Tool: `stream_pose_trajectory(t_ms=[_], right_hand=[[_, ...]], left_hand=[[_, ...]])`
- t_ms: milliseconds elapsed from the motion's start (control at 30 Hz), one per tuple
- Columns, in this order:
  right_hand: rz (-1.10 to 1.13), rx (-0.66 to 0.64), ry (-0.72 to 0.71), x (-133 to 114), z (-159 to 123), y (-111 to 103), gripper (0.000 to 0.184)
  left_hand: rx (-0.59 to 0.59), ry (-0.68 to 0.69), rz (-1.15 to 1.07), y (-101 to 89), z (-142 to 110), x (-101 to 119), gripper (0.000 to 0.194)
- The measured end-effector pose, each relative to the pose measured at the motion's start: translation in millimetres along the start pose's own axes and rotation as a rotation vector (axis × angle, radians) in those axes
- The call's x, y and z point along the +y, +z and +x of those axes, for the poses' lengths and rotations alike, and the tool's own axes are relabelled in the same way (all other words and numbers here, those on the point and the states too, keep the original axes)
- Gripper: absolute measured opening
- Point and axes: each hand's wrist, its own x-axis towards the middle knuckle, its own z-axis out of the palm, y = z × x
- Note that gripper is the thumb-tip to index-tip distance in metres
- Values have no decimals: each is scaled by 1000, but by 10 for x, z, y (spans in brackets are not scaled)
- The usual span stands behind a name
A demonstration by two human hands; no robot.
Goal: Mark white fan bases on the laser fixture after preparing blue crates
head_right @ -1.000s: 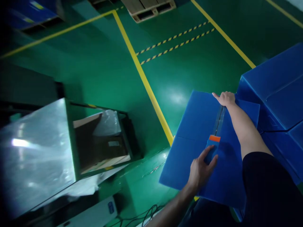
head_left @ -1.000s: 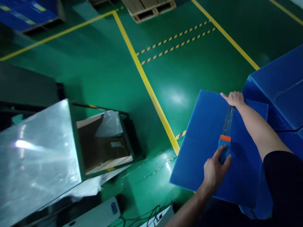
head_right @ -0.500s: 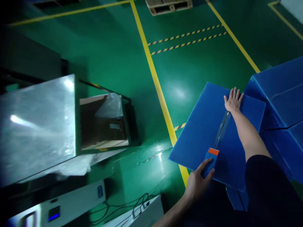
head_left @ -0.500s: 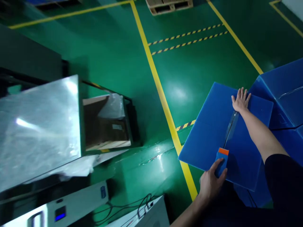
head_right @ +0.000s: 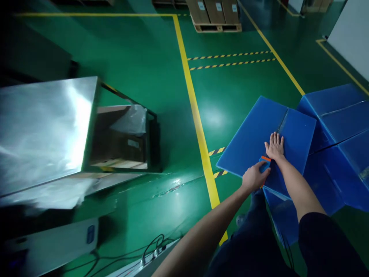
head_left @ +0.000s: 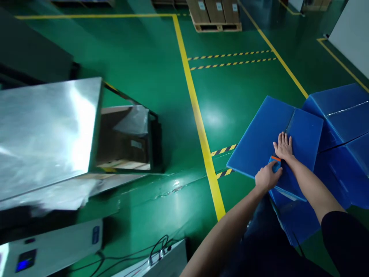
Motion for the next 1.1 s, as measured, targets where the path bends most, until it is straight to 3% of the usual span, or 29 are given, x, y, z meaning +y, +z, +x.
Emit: stream_pose_trajectory(t_ms=[167,400,533,667,867,1000,1100], right_hand=[[-28,16,12,-59,-93,72,84],[-36,27,14,-70,-82,94,85],[-30,21,10,-47,-74,82,87],[-26,-11,14,-22,-78,82,88],[-16,-2,4,-21,-99,126,90],[-2,-20,8,-41,-72,120,89],[11,-26,32,-118,-114,93,87]], left_hand=[[31,23,-13,68,-98,-132,54],[47,33,-43,58,-154,-129,54],[68,4,-107,102,-452,-239,51],[70,-37,-142,254,-1102,-620,50],[-15,-149,-205,571,-2132,-1481,50],[-45,-187,-142,750,-2453,-1885,50],[-16,-179,-102,842,-2428,-2027,50]])
